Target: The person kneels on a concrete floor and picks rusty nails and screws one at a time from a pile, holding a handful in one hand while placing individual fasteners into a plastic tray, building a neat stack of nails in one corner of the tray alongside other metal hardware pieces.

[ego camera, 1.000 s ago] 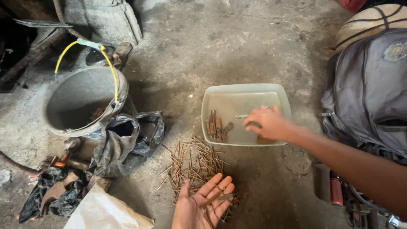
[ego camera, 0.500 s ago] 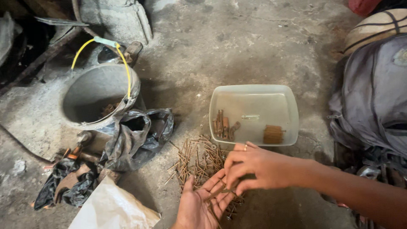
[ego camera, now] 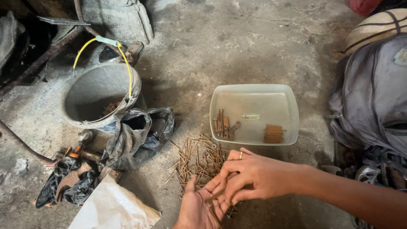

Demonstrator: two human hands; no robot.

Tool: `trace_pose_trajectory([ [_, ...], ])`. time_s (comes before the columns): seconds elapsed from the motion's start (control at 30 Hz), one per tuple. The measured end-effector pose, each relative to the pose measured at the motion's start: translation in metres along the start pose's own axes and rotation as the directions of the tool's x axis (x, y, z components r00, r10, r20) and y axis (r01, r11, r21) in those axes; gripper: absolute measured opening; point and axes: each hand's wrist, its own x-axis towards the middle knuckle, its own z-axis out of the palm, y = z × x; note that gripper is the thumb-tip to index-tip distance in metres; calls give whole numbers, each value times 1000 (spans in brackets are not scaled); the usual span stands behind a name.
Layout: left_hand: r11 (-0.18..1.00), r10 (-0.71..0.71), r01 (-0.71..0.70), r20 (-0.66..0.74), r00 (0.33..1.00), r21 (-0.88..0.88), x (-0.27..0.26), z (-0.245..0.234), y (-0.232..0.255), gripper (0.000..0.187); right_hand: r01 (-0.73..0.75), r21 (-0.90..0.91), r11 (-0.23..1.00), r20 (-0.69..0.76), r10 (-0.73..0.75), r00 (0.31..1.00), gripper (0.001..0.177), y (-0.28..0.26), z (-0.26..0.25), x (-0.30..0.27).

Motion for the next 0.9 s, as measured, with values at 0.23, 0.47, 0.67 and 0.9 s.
trace_pose_trajectory([
  [0.23,999,-47,48,-228,972,-3,0,1,-2,103,-159,321,934,-35,180,983,16,-4,-3,8],
  [0.47,997,12,11,-290,957,76,7,9,-7,98,-265,560,785,-47,350,936,21,9,7,4],
  [0.67,1000,-29,30,-393,919,-2,2,26,0,96,-478,193,857,-285,515,808,25,108,-18,-22],
  [0.9,999,-4,17,-424,906,29,1,37,2,95,-791,-359,496,-443,655,612,20,219,-37,-84],
])
